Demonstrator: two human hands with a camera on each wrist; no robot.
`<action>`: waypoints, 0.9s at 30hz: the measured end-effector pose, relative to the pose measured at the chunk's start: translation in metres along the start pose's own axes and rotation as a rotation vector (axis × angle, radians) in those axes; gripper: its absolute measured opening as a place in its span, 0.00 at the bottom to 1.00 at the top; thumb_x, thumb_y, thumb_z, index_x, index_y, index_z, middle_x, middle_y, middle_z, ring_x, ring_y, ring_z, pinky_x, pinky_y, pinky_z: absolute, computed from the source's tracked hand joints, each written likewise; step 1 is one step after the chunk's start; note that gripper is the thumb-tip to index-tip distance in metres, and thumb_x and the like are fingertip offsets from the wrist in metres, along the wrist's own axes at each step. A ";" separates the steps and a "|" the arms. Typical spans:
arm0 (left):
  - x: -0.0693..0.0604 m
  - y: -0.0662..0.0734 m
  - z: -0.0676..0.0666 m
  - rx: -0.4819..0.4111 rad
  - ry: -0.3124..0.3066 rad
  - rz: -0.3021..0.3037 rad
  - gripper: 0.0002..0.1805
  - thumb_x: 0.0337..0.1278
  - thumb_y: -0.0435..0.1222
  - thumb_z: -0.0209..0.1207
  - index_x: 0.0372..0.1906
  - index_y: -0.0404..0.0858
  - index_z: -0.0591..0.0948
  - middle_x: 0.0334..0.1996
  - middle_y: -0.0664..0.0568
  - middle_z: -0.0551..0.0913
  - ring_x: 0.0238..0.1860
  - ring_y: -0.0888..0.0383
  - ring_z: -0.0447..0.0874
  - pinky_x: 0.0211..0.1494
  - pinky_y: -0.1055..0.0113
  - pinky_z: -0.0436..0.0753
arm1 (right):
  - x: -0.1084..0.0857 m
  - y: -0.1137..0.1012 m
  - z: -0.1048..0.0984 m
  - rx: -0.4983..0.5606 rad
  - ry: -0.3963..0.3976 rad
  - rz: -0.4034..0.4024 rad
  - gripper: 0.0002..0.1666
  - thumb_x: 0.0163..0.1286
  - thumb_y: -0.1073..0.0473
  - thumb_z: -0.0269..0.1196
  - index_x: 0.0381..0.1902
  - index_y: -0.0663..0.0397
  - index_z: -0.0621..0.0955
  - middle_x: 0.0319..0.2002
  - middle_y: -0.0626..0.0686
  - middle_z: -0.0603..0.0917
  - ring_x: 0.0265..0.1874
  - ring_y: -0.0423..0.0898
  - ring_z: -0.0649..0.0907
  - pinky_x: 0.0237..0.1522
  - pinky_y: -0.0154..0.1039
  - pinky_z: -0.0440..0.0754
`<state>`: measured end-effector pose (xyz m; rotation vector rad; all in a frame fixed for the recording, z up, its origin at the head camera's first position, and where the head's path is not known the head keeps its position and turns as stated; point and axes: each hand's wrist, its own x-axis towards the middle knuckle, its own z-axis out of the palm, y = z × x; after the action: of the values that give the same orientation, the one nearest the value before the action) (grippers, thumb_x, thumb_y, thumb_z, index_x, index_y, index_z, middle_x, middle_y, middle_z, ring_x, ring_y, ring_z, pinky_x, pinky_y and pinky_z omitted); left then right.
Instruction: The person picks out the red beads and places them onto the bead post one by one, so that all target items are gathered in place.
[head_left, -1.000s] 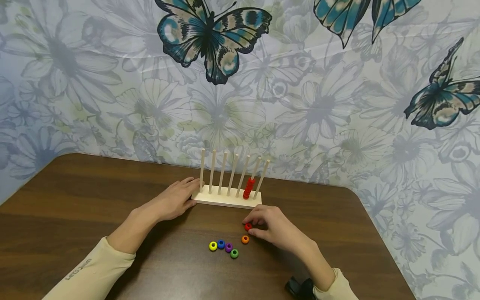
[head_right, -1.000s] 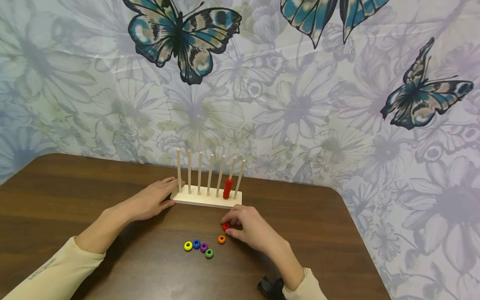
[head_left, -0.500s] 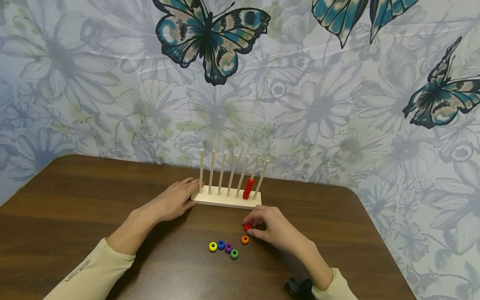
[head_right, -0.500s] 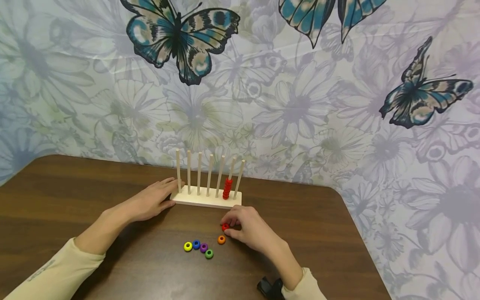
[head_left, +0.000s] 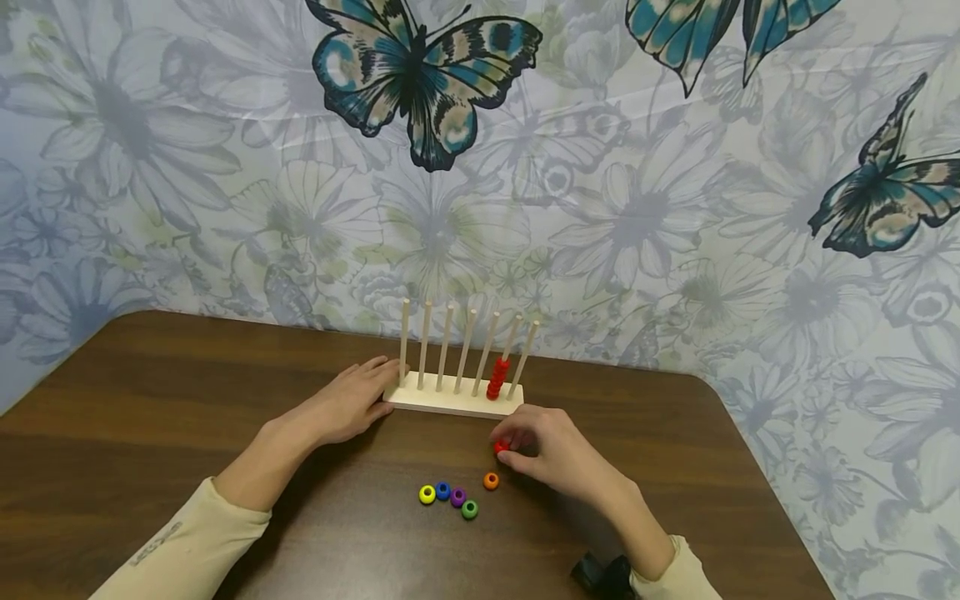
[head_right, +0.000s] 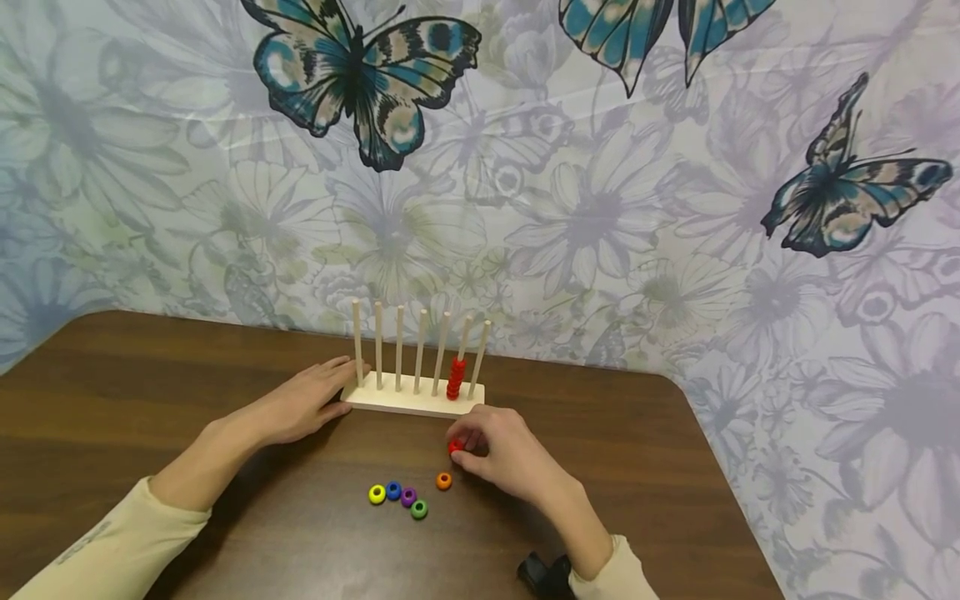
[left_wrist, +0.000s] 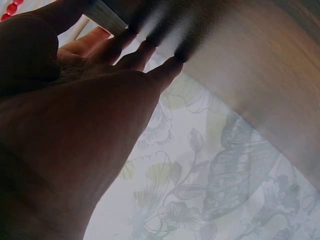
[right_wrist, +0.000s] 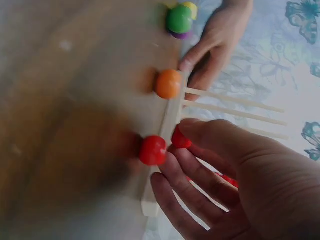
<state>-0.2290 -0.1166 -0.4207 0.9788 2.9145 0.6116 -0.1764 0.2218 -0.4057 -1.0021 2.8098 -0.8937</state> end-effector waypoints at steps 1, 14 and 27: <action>0.000 0.000 0.000 0.002 0.006 0.003 0.30 0.74 0.31 0.62 0.75 0.29 0.70 0.74 0.30 0.72 0.77 0.29 0.63 0.75 0.28 0.66 | 0.000 0.000 -0.002 0.003 0.007 0.001 0.08 0.68 0.61 0.74 0.45 0.48 0.89 0.37 0.41 0.86 0.34 0.33 0.84 0.40 0.38 0.88; 0.001 0.002 -0.001 0.009 0.009 0.009 0.30 0.73 0.31 0.62 0.75 0.29 0.70 0.73 0.30 0.72 0.77 0.28 0.64 0.75 0.29 0.66 | -0.002 -0.007 -0.057 0.008 0.220 -0.005 0.12 0.64 0.66 0.76 0.45 0.50 0.89 0.40 0.44 0.88 0.37 0.38 0.89 0.40 0.38 0.91; -0.001 0.001 0.000 0.010 0.000 -0.004 0.30 0.73 0.30 0.62 0.75 0.29 0.70 0.74 0.31 0.71 0.77 0.28 0.64 0.75 0.27 0.66 | 0.018 -0.029 -0.109 0.122 0.462 -0.007 0.13 0.70 0.65 0.73 0.50 0.47 0.90 0.45 0.48 0.89 0.45 0.42 0.88 0.46 0.33 0.90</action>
<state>-0.2278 -0.1160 -0.4205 0.9741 2.9216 0.5968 -0.1970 0.2481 -0.2965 -0.8847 3.0548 -1.4436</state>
